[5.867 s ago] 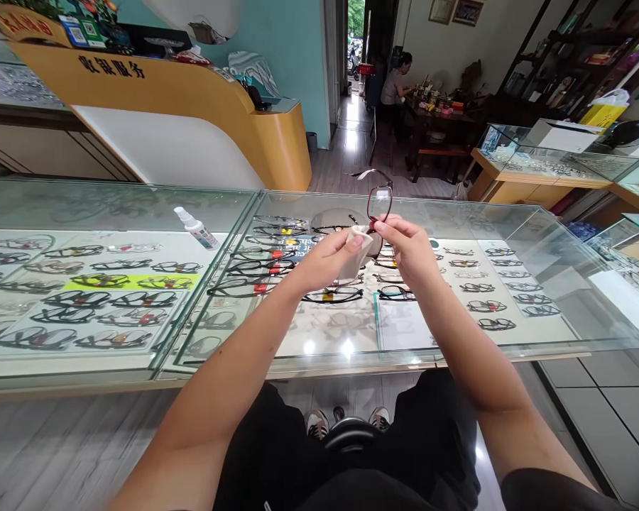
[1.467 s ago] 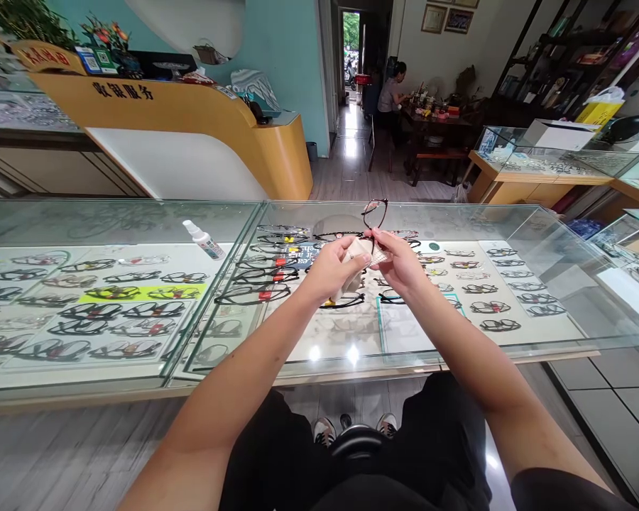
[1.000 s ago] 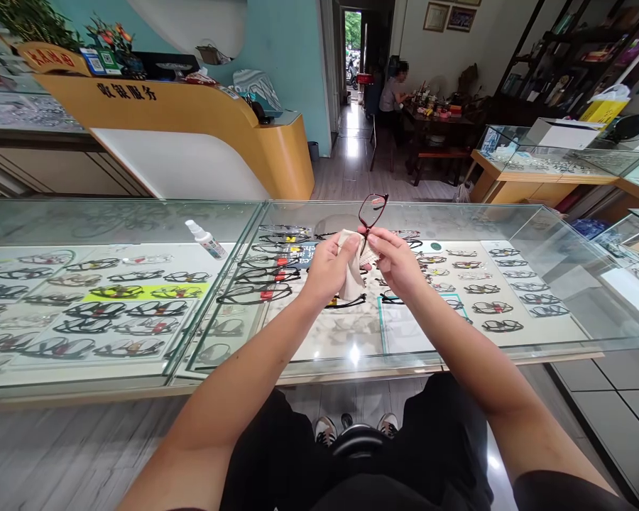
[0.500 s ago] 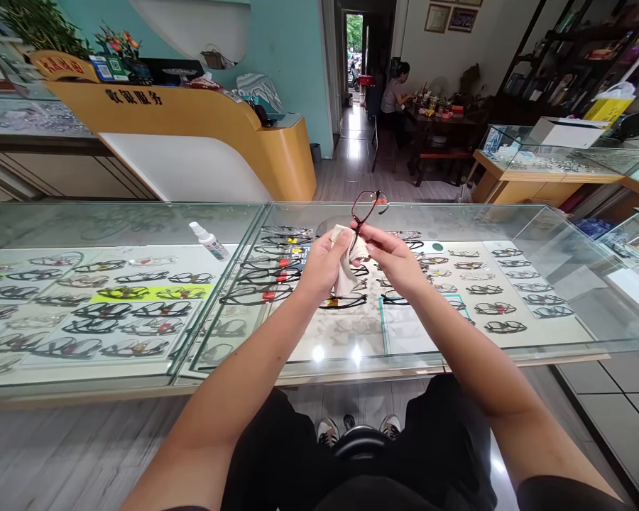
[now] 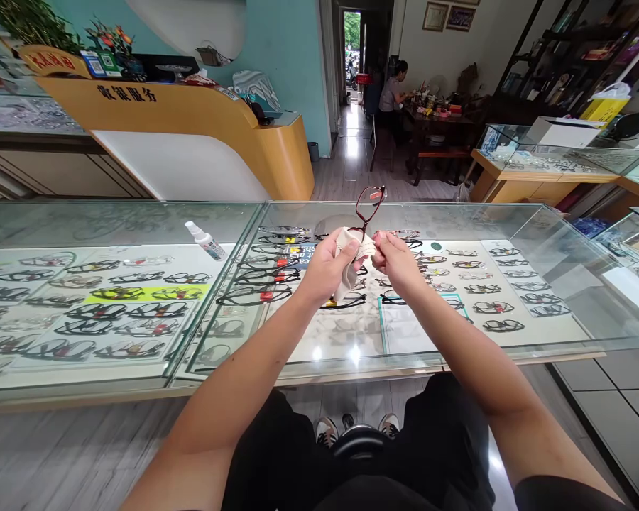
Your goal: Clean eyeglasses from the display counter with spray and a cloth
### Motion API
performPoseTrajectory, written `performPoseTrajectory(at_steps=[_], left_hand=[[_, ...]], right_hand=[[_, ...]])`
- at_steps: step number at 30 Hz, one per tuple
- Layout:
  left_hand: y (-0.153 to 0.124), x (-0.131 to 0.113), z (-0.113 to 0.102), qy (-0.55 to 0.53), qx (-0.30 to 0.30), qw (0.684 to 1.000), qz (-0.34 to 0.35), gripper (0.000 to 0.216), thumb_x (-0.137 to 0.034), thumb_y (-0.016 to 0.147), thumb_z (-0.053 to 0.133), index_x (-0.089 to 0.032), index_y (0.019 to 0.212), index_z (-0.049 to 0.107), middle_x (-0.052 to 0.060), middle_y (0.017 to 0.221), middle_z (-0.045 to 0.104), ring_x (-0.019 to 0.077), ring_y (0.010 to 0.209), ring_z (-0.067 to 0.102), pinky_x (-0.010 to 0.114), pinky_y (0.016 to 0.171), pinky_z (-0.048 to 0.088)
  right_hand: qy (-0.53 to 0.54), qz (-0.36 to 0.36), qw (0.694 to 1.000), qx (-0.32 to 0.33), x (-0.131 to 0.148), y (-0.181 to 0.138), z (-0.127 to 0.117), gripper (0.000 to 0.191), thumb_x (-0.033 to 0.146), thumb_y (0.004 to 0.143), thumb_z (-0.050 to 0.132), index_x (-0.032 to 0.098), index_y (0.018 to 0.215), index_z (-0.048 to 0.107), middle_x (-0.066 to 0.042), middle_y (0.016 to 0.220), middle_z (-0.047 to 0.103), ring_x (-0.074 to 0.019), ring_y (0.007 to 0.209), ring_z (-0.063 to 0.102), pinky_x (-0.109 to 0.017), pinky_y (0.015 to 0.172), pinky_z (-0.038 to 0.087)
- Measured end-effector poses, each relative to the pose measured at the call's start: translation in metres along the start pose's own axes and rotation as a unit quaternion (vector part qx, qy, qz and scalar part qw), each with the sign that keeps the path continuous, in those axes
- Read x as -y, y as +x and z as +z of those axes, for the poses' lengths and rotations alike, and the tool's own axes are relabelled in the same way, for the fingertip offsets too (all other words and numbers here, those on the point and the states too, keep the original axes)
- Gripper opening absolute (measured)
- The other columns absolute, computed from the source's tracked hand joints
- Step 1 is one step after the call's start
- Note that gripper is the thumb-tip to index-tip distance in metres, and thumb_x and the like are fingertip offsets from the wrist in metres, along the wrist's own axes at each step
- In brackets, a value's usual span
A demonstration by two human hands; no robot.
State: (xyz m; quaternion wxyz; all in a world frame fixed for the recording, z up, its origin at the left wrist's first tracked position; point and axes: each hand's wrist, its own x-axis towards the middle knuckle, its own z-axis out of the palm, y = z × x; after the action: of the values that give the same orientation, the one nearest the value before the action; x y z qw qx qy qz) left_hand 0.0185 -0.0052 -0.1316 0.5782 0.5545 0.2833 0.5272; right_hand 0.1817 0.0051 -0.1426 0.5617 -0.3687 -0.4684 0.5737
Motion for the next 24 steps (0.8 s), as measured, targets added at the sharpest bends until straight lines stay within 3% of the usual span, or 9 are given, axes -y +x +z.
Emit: performPoseTrajectory(at_steps=[6, 9, 12, 15, 18, 21, 24], left_hand=[[0.005, 0.005, -0.003, 0.033, -0.068, 0.997, -0.009, 0.062, -0.076, 0.079, 0.087, -0.021, 0.088, 0.061, -0.004, 0.072, 0.051, 0.0082, 0.058, 0.042, 0.019, 0.051, 0.040], [0.006, 0.006, -0.005, 0.036, -0.078, 0.996, -0.005, 0.065, -0.081, 0.079, 0.084, -0.021, 0.083, 0.058, -0.005, 0.065, 0.049, 0.0083, 0.054, 0.041, 0.020, 0.049, 0.038], [0.006, 0.006, -0.006, 0.040, -0.053, 0.998, 0.004, 0.062, -0.080, 0.087, 0.077, -0.020, 0.085, 0.061, -0.002, 0.067, 0.058, 0.0116, 0.057, 0.051, 0.024, 0.055, 0.045], [0.005, 0.007, -0.008, 0.061, -0.004, 0.998, 0.009, 0.056, -0.074, 0.093, 0.074, -0.019, 0.098, 0.068, 0.004, 0.083, 0.072, 0.0164, 0.072, 0.066, 0.028, 0.071, 0.056], [0.004, 0.005, -0.008, 0.106, 0.019, 0.994, 0.013, 0.054, -0.067, 0.092, 0.079, -0.018, 0.112, 0.071, 0.006, 0.095, 0.077, 0.0190, 0.085, 0.071, 0.028, 0.077, 0.055], [0.004, 0.003, -0.008, 0.118, 0.033, 0.992, -0.007, 0.058, -0.065, 0.086, 0.086, -0.018, 0.116, 0.069, 0.004, 0.092, 0.075, 0.0189, 0.079, 0.072, 0.026, 0.068, 0.053], [0.003, 0.005, -0.005, 0.102, 0.031, 0.994, -0.004, 0.060, -0.070, 0.084, 0.086, -0.019, 0.109, 0.067, 0.001, 0.084, 0.069, 0.0132, 0.063, 0.063, 0.025, 0.057, 0.050]], right_hand=[[-0.053, -0.010, 0.998, 0.016, 0.009, -0.005, 0.002, 0.077, 0.092, 0.085, 0.065, 0.028, 0.063, 0.029, 0.011, 0.051, 0.015, -0.0080, 0.049, 0.011, -0.030, 0.053, 0.007], [-0.073, -0.021, 0.996, 0.040, 0.015, -0.008, 0.003, 0.081, 0.096, 0.086, 0.060, 0.027, 0.059, 0.026, 0.009, 0.052, 0.016, -0.0085, 0.051, 0.012, -0.031, 0.053, 0.009], [-0.057, -0.041, 0.997, 0.031, 0.015, -0.010, 0.004, 0.075, 0.091, 0.081, 0.071, 0.026, 0.063, 0.039, 0.008, 0.055, 0.029, -0.0087, 0.051, 0.021, -0.029, 0.051, 0.018], [-0.038, -0.038, 0.998, -0.016, 0.012, -0.008, 0.004, 0.062, 0.081, 0.072, 0.087, 0.024, 0.085, 0.065, 0.009, 0.058, 0.042, -0.0083, 0.051, 0.028, -0.028, 0.050, 0.028], [-0.041, -0.039, 0.998, -0.035, 0.012, -0.008, 0.002, 0.062, 0.073, 0.070, 0.092, 0.021, 0.101, 0.078, 0.007, 0.063, 0.052, -0.0085, 0.054, 0.032, -0.029, 0.053, 0.037], [-0.040, -0.045, 0.997, -0.040, 0.012, -0.009, 0.001, 0.055, 0.066, 0.074, 0.091, 0.019, 0.100, 0.083, 0.007, 0.063, 0.047, -0.0083, 0.056, 0.028, -0.028, 0.051, 0.029], [-0.030, -0.046, 0.998, -0.024, 0.010, -0.009, 0.002, 0.044, 0.060, 0.077, 0.091, 0.019, 0.091, 0.084, 0.007, 0.060, 0.042, -0.0082, 0.057, 0.026, -0.029, 0.051, 0.022]])
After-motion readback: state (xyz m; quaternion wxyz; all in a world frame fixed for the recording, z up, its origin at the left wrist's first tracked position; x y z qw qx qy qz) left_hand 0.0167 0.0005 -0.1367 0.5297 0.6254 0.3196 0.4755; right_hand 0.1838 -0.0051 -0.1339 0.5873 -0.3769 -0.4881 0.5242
